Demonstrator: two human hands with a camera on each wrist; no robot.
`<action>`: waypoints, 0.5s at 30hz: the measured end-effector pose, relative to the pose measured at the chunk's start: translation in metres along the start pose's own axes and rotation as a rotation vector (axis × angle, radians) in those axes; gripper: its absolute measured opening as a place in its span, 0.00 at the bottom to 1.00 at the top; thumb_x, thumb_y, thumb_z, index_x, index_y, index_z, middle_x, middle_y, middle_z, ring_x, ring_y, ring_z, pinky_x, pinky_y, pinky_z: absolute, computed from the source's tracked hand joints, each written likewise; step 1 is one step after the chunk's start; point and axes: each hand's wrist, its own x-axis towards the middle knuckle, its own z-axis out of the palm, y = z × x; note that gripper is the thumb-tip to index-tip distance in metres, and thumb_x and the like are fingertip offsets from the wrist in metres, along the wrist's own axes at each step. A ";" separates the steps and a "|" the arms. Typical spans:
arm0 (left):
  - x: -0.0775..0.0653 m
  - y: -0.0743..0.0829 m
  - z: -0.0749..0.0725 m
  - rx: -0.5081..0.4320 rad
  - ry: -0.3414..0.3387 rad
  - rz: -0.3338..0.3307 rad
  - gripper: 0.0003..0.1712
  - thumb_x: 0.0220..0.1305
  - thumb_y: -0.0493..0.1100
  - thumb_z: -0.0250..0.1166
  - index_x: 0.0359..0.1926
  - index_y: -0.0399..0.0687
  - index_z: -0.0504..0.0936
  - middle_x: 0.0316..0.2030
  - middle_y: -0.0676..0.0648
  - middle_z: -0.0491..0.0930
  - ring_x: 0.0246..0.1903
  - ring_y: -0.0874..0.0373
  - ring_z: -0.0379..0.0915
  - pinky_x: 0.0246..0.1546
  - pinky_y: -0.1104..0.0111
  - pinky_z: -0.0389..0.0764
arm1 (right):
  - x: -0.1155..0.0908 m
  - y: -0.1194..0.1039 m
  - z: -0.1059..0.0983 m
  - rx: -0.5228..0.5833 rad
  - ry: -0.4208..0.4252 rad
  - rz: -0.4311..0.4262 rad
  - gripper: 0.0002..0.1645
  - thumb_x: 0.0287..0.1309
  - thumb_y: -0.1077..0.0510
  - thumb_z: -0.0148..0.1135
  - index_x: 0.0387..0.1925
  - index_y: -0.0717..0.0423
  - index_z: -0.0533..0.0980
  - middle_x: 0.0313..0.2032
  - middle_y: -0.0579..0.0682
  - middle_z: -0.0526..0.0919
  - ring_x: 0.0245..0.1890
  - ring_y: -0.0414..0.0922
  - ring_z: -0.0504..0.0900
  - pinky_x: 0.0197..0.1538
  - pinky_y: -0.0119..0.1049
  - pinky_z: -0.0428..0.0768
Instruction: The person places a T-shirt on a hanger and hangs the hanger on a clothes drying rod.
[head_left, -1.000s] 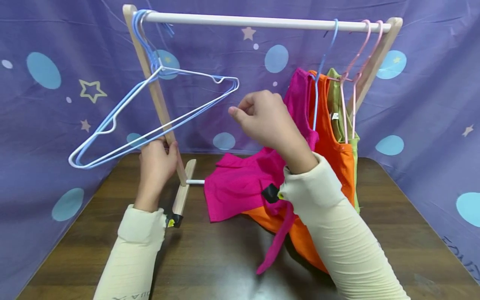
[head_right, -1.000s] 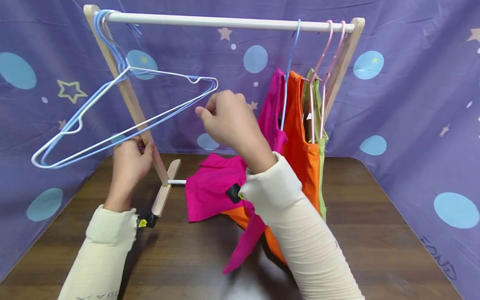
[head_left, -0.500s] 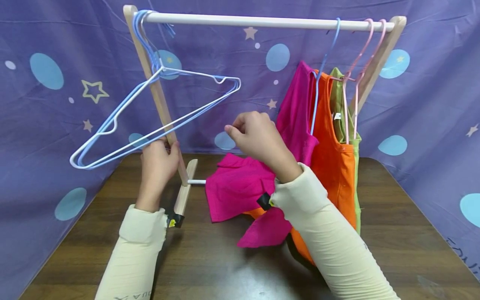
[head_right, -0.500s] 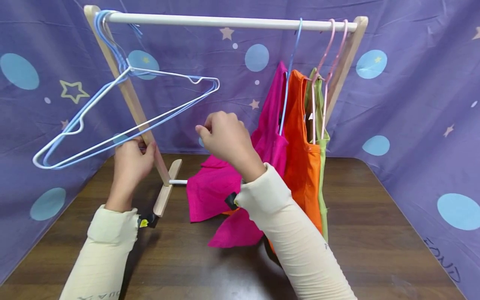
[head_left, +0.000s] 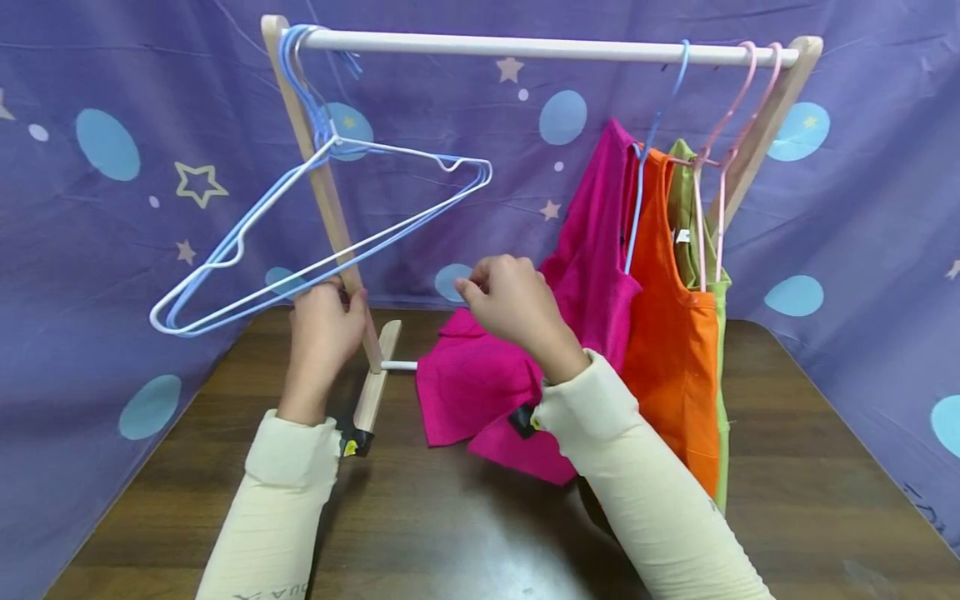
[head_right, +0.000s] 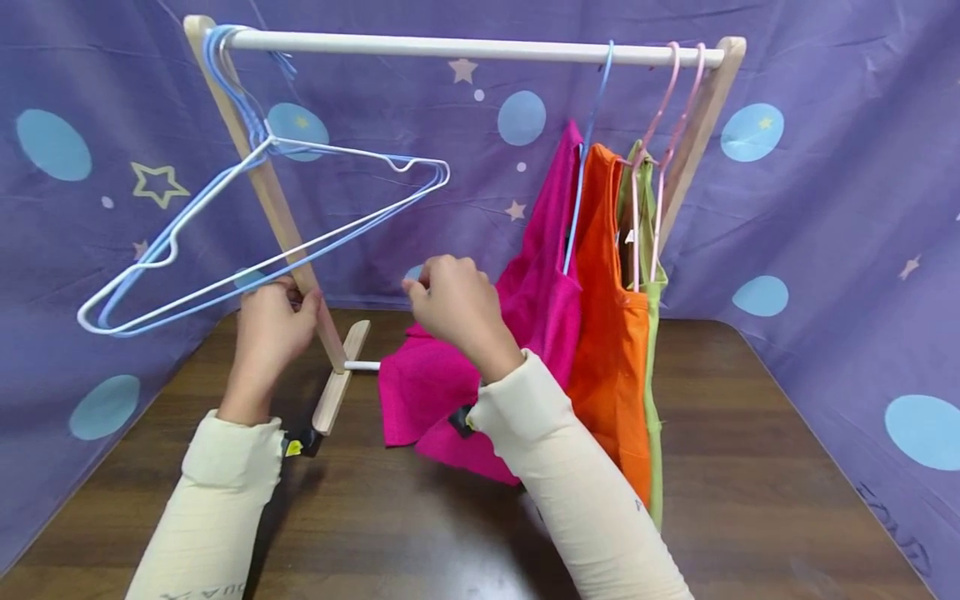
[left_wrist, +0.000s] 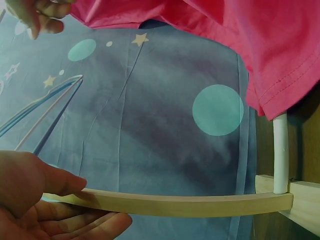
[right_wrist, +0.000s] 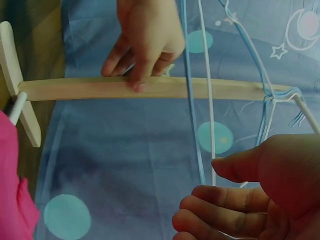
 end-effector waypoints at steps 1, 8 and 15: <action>0.000 0.000 0.000 0.001 0.000 0.000 0.15 0.69 0.44 0.61 0.32 0.35 0.81 0.29 0.34 0.82 0.40 0.28 0.78 0.41 0.38 0.73 | -0.001 0.002 0.002 0.001 -0.001 0.006 0.24 0.68 0.51 0.63 0.16 0.53 0.72 0.12 0.43 0.59 0.16 0.38 0.57 0.23 0.34 0.58; -0.004 0.003 0.001 0.029 -0.018 -0.004 0.15 0.69 0.44 0.61 0.32 0.34 0.81 0.30 0.31 0.82 0.40 0.25 0.78 0.41 0.37 0.73 | -0.003 0.022 0.015 -0.018 0.021 0.038 0.21 0.68 0.51 0.63 0.18 0.52 0.75 0.12 0.43 0.62 0.18 0.41 0.64 0.27 0.38 0.66; -0.008 0.013 -0.005 0.113 -0.018 0.011 0.21 0.70 0.46 0.60 0.28 0.31 0.81 0.30 0.26 0.82 0.38 0.22 0.79 0.39 0.37 0.75 | -0.004 0.048 0.027 -0.017 0.102 -0.013 0.11 0.66 0.52 0.65 0.33 0.54 0.86 0.20 0.46 0.79 0.26 0.46 0.77 0.34 0.43 0.76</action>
